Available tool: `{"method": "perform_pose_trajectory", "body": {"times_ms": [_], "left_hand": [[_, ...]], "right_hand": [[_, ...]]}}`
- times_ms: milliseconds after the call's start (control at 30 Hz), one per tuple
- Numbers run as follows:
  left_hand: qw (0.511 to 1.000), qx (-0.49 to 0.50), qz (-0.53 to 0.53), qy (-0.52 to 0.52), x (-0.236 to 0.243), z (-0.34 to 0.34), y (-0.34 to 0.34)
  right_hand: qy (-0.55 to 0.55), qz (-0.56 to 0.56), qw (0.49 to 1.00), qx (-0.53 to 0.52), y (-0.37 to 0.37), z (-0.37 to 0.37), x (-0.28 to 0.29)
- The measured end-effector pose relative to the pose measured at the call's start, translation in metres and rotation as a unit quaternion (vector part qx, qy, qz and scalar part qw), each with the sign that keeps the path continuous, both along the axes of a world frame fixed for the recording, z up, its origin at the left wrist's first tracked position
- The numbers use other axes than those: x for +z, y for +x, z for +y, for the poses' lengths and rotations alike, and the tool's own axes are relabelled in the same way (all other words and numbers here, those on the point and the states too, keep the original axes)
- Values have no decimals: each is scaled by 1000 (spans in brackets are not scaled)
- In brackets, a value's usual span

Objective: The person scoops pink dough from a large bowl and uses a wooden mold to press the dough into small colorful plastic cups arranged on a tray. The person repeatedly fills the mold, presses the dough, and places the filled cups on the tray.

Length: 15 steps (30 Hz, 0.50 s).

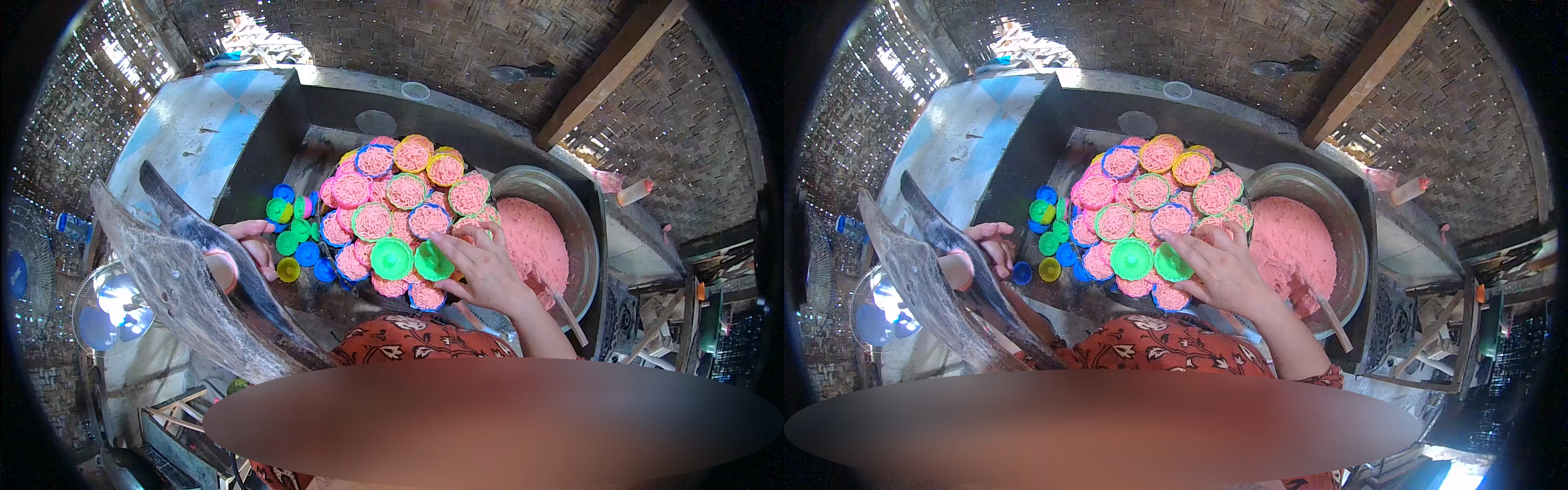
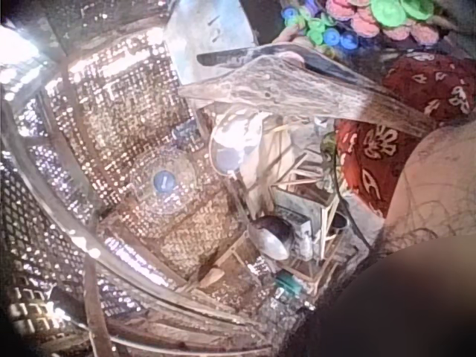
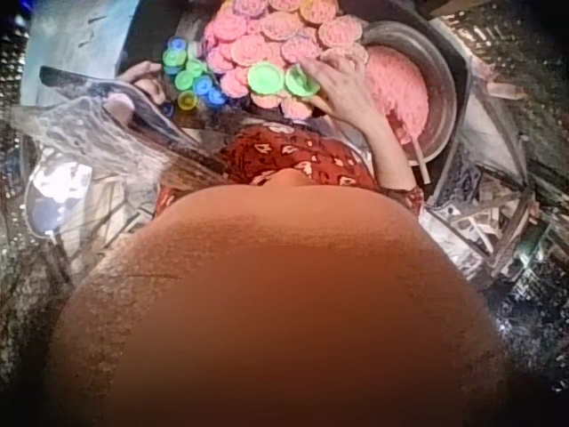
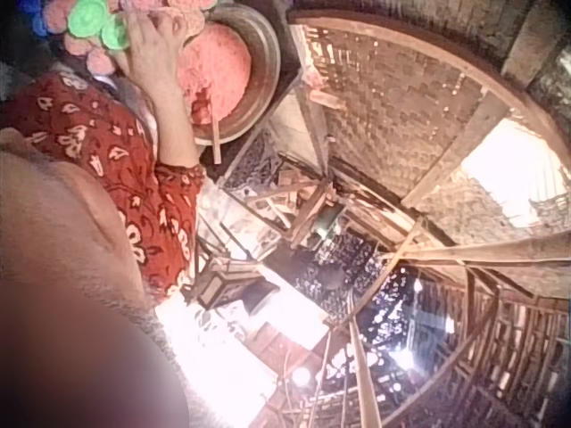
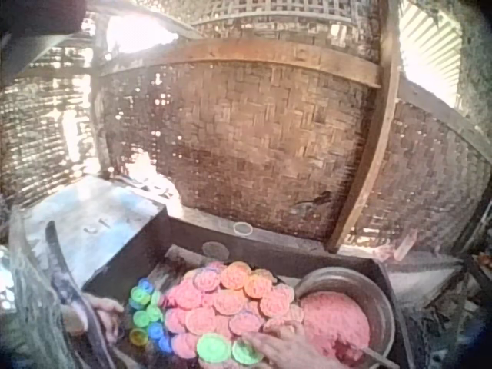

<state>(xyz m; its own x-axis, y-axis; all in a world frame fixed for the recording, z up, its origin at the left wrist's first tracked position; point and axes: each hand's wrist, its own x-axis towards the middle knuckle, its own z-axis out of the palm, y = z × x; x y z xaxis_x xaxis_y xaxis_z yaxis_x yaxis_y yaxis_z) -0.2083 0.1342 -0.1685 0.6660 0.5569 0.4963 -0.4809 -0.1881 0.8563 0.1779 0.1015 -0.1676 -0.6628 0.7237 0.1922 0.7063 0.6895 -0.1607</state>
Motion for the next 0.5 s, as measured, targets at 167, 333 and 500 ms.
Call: {"method": "perform_pose_trajectory", "body": {"times_ms": [167, 333, 500], "left_hand": [[992, 80, 84, 40, 4, -10, -1], [994, 68, 84, 12, 0, -9, -3], [997, 29, 66, -32, -2, 0, 1]], "right_hand": [[-9, -5, 1000, 11, -3, 2, 3], [10, 2, 1000, 18, -3, 4, 6], [8, -16, 1000, 21, -2, 2, 5]]}}
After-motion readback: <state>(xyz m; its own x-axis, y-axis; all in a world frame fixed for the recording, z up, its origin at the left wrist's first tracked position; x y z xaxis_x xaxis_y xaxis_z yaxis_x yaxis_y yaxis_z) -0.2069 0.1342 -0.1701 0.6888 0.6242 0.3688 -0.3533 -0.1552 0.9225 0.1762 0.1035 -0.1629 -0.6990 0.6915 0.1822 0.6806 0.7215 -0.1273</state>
